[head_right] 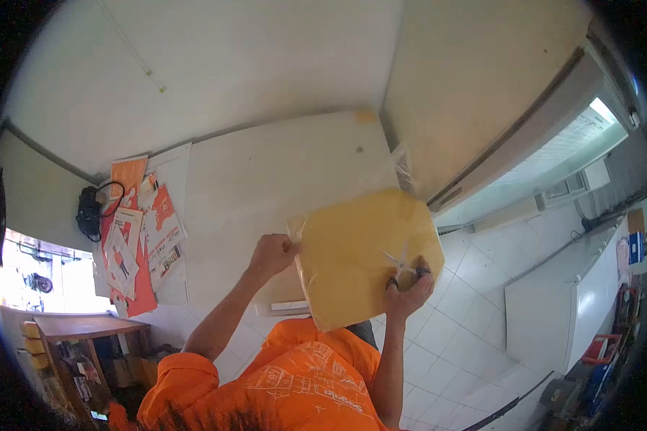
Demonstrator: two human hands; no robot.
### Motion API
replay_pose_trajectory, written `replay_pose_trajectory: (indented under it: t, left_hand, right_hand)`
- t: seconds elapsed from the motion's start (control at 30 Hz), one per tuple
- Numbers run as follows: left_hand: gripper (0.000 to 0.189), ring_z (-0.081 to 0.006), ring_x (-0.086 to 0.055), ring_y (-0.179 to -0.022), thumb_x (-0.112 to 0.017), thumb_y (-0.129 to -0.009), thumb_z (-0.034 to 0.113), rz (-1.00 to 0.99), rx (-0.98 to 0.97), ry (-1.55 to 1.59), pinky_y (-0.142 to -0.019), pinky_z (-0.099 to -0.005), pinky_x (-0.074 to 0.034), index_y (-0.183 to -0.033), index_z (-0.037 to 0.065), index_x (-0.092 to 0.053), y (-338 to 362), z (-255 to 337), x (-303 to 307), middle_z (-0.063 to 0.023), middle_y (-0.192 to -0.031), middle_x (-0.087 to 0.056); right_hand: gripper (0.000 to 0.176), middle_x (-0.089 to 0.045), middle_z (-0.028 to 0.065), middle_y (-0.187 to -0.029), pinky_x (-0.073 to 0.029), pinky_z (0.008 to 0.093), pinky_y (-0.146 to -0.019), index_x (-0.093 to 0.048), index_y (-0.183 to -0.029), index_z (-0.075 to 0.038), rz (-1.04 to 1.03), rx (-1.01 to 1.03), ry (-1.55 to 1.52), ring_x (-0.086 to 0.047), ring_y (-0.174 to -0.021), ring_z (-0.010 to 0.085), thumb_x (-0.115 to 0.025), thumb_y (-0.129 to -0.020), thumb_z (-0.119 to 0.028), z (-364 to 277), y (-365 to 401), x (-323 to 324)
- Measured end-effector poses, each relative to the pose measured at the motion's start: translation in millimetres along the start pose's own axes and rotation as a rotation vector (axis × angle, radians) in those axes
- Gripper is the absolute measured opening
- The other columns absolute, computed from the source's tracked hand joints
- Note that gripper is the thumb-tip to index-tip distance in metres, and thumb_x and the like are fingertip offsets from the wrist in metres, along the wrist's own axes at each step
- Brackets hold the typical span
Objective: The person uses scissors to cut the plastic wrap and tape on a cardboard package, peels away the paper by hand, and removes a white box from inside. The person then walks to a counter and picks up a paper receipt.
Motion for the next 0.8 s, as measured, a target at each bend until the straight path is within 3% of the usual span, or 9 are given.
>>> replay_pose_trajectory:
  t: [0.13, 0.2, 0.27, 0.37, 0.43, 0.53, 0.63, 0.8]
  left_hand:
    - [0.036, -0.0384, -0.067, -0.068, -0.068, -0.088, 0.029, 0.184, -0.18, 0.004, -0.068, -0.0508, -0.053, -0.067, 0.0, -0.065, -6.3, -1.9, 1.8, -0.0158, -0.064, -0.067]
    - [0.027, -0.0382, -0.068, -0.074, -0.072, -0.082, 0.029, 0.163, -0.282, -0.218, -0.068, -0.0487, -0.055, -0.074, 0.004, -0.067, -11.9, 6.9, 1.1, -0.0177, -0.073, -0.069]
    - [0.026, -0.0405, -0.069, -0.084, -0.075, -0.075, 0.024, 0.149, -0.321, -0.227, -0.072, -0.0496, -0.057, -0.083, 0.001, -0.067, -16.8, 21.3, 14.2, -0.0202, -0.085, -0.07]
    - [0.035, -0.0429, -0.069, -0.094, -0.077, -0.071, 0.015, 0.333, -0.362, -0.135, -0.078, -0.0511, -0.058, -0.096, -0.005, -0.064, -27.1, 30.9, 30.3, -0.0245, -0.099, -0.068]
    - [0.041, -0.0442, -0.068, -0.099, -0.075, -0.07, 0.006, 0.033, -0.27, -0.168, -0.084, -0.0521, -0.059, -0.104, -0.011, -0.059, -51.5, 27.9, -1.1, -0.0279, -0.106, -0.066]
    - [0.041, -0.0429, -0.068, -0.102, -0.072, -0.073, 0.004, -0.059, -0.354, -0.353, -0.088, -0.0506, -0.058, -0.108, -0.011, -0.058, -57.7, 40.3, -5.9, -0.0275, -0.105, -0.067]
    - [0.039, -0.0466, -0.068, -0.099, -0.071, -0.076, 0.007, -0.019, -0.371, -0.253, -0.084, -0.0537, -0.055, -0.109, -0.008, -0.058, -61.1, 32.4, 1.3, -0.0279, -0.098, -0.069]
    - [0.045, -0.0439, -0.069, -0.096, -0.074, -0.074, 0.014, 0.027, -0.498, -0.13, -0.081, -0.0508, -0.055, -0.113, -0.004, -0.059, -76.1, 12.6, 4.5, -0.0248, -0.096, -0.069]
  right_hand:
    - [0.063, -0.063, 0.018, -0.13, -0.041, 0.0464, -0.108, -0.057, -0.131, 0.0, 0.007, -0.018, -0.007, -0.057, -0.122, 0.0365, -0.079, -0.073, -0.008, -0.1, -0.2, -2.3]
    - [0.065, -0.063, 0.0188, -0.131, -0.041, 0.0466, -0.108, -0.057, -0.133, 0.0, 0.001, -0.069, -0.057, -0.056, -0.123, 0.0368, -0.078, -0.073, -0.007, 8.5, 2.3, -4.2]
    - [0.066, -0.062, 0.0191, -0.132, -0.041, 0.0465, -0.108, -0.056, -0.135, 0.001, -0.025, -0.044, -0.074, -0.056, -0.123, 0.0371, -0.078, -0.073, -0.007, 11.4, 4.2, -5.0]
    - [0.065, -0.063, 0.0199, -0.131, -0.043, 0.0469, -0.107, -0.056, -0.136, 0.002, -0.045, -0.042, -0.03, -0.056, -0.124, 0.0377, -0.077, -0.075, -0.004, -2.6, 4.5, -4.6]
    - [0.061, -0.064, 0.0204, -0.13, -0.045, 0.0472, -0.106, -0.057, -0.135, 0.002, -0.036, -0.06, 0.03, -0.057, -0.123, 0.038, -0.076, -0.077, -0.002, 2.0, 3.5, -2.9]
    - [0.069, -0.062, 0.0202, -0.132, -0.041, 0.047, -0.111, -0.056, -0.136, 0.002, -0.023, -0.065, -0.029, -0.055, -0.126, 0.0386, -0.076, -0.069, 0.0, 11.6, 2.3, -5.8]
    - [0.068, -0.062, 0.0205, -0.132, -0.041, 0.0475, -0.11, -0.056, -0.136, 0.003, -0.023, -0.039, -0.062, -0.054, -0.127, 0.0389, -0.076, -0.071, 0.001, 8.6, 5.3, -4.5]
    - [0.064, -0.062, 0.0207, -0.132, -0.041, 0.0477, -0.11, -0.055, -0.135, 0.003, 0.0, -0.033, 0.007, -0.055, -0.126, 0.0397, -0.075, -0.075, -0.001, 10.4, 7.6, -6.6]
Point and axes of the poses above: each hand's wrist, its own y-axis away from the middle knuckle, its own x-axis out of the back of the hand, z = x × y, the point moved 9 cm from there along -y, towards the middle knuckle
